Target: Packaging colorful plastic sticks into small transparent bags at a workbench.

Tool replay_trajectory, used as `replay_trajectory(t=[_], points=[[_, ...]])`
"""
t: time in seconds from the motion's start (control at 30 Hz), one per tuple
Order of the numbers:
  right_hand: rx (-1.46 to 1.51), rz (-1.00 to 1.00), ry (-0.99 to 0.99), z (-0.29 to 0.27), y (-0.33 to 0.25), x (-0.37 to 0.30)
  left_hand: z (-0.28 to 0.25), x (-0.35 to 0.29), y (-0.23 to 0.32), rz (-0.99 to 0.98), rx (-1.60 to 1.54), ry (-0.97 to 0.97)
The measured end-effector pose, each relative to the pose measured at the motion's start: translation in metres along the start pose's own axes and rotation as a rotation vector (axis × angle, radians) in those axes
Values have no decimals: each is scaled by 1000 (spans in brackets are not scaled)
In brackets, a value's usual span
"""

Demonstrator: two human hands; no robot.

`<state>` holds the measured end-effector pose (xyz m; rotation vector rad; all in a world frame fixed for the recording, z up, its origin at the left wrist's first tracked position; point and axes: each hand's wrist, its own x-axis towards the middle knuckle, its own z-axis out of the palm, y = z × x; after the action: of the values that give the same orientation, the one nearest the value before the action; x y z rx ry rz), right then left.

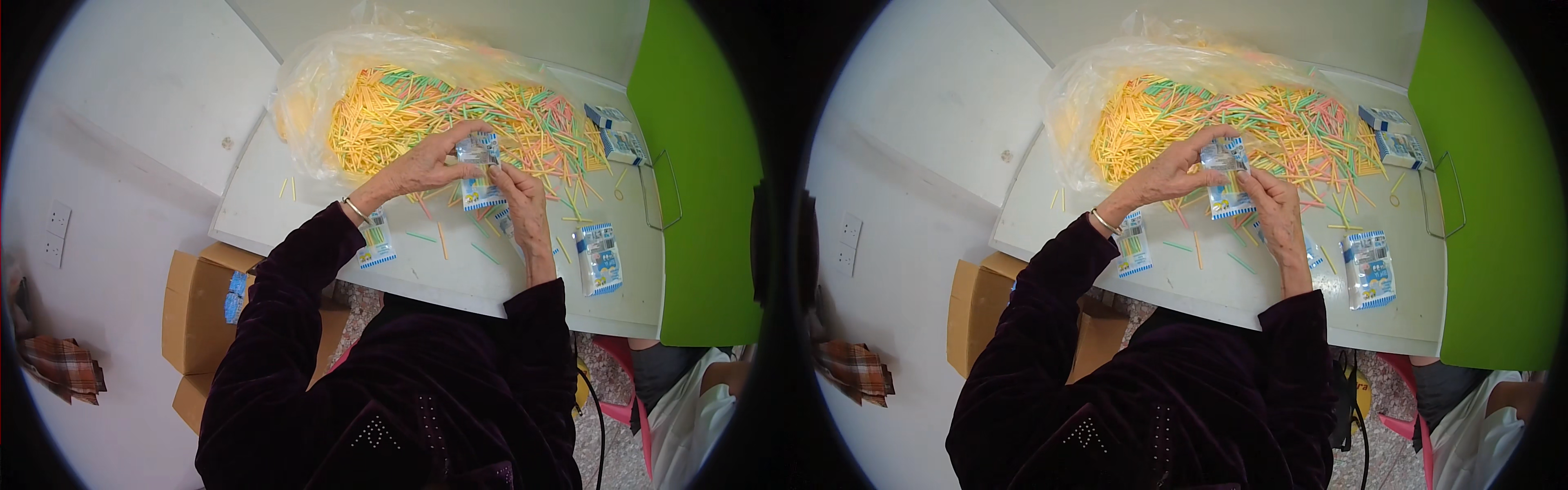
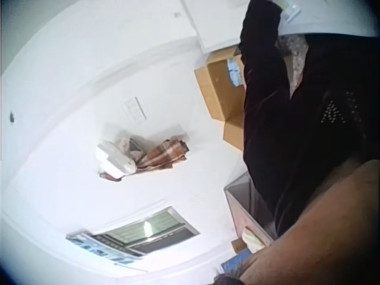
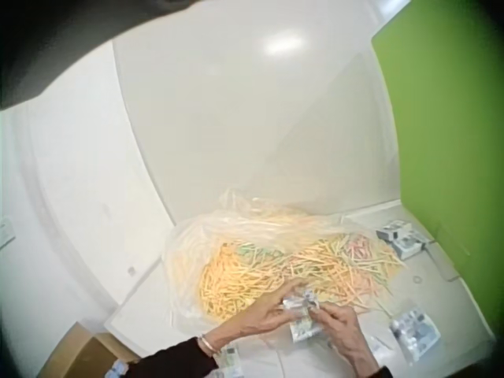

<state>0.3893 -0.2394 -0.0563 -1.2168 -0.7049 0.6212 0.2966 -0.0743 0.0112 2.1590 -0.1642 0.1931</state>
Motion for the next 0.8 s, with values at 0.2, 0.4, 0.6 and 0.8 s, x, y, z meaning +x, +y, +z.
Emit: replay_trajectory(t=[0.2, 0.4, 0.6, 0.8], points=[[147, -26, 28, 5, -6, -3, 8, 7, -7, -20, -447, 120], [128, 94, -83, -2, -7, -10, 19, 3, 10, -31, -518, 114], [35, 81, -102, -2, -15, -19, 18, 6, 11, -65, -229, 106], [98, 127, -89, -8, -9, -22, 24, 6, 18, -51, -354, 100]])
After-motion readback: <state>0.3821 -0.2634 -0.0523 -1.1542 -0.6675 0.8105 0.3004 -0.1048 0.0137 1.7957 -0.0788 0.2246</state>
